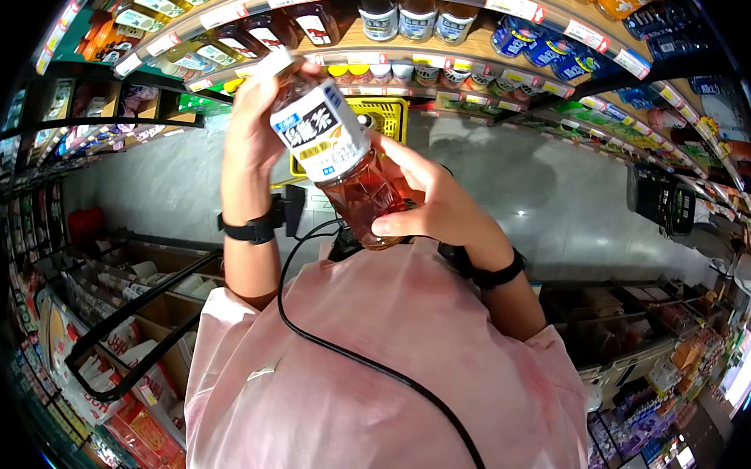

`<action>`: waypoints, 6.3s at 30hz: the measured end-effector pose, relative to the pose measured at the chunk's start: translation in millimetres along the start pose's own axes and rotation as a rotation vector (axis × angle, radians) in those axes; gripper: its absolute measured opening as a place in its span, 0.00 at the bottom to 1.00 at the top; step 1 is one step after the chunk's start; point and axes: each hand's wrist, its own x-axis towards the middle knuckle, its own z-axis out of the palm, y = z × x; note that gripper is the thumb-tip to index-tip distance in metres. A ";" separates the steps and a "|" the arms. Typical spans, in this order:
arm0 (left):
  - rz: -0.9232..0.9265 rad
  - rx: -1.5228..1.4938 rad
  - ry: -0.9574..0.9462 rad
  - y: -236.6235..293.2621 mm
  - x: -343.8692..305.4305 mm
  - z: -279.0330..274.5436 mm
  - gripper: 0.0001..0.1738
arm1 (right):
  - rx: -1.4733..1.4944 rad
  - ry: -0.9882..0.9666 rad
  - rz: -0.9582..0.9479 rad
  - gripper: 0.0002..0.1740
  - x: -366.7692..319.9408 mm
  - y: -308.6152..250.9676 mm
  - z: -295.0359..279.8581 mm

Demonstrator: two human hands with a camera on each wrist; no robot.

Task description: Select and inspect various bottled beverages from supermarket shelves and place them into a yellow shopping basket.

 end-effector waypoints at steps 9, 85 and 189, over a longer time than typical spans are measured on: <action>-0.314 0.574 0.125 6.6 -75.7 -41.6 0.10 | -0.834 -0.212 0.142 0.41 39.0 27.0 -29.9; -0.667 1.132 0.416 -147.8 -182.1 -176.2 0.21 | -0.385 0.071 -0.430 0.09 112.1 -26.3 -23.5; 0.065 0.826 0.149 56.9 -9.3 14.4 0.16 | -0.070 -0.066 0.044 0.45 29.0 3.5 5.2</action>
